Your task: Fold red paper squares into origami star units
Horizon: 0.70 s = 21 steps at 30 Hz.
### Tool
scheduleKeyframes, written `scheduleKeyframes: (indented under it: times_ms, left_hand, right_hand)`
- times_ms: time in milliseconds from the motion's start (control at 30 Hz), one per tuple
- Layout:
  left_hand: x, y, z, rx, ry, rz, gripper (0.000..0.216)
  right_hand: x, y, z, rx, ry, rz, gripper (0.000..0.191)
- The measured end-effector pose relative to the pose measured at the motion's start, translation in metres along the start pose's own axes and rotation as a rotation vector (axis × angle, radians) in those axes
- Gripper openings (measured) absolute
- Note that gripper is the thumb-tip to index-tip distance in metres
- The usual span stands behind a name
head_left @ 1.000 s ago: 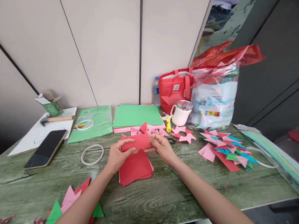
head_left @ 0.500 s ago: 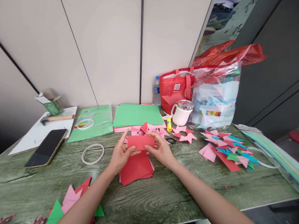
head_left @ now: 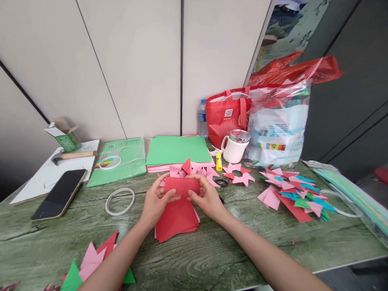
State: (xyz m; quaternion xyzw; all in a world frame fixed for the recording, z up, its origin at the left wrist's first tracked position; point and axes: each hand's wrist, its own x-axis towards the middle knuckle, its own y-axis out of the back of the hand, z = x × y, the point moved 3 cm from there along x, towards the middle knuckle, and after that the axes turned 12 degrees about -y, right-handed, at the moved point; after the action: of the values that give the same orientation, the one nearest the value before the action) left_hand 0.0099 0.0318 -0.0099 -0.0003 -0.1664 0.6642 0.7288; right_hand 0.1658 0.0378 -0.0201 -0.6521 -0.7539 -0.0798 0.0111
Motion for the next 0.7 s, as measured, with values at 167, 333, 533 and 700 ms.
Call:
scheduleKeyframes:
  times_ms: [167, 333, 533, 700]
  left_hand:
    - [0.0, 0.001, -0.002, -0.05, 0.035, 0.077, 0.072]
    - [0.0, 0.0, 0.0, -0.095, 0.002, 0.072, 0.075]
    - [0.001, 0.003, 0.003, 0.001, -0.087, 0.064, 0.072]
    - [-0.001, 0.002, 0.004, 0.037, -0.09, 0.0, 0.076]
  right_hand:
    - [-0.003, 0.004, -0.006, -0.137, 0.168, 0.133, 0.019]
    - [-0.008, 0.002, -0.018, -0.264, 0.389, 0.11, 0.017]
    - [-0.011, -0.003, -0.021, -0.265, 0.373, 0.044, 0.019]
    - [-0.01, -0.007, -0.015, -0.113, 0.148, -0.042, 0.035]
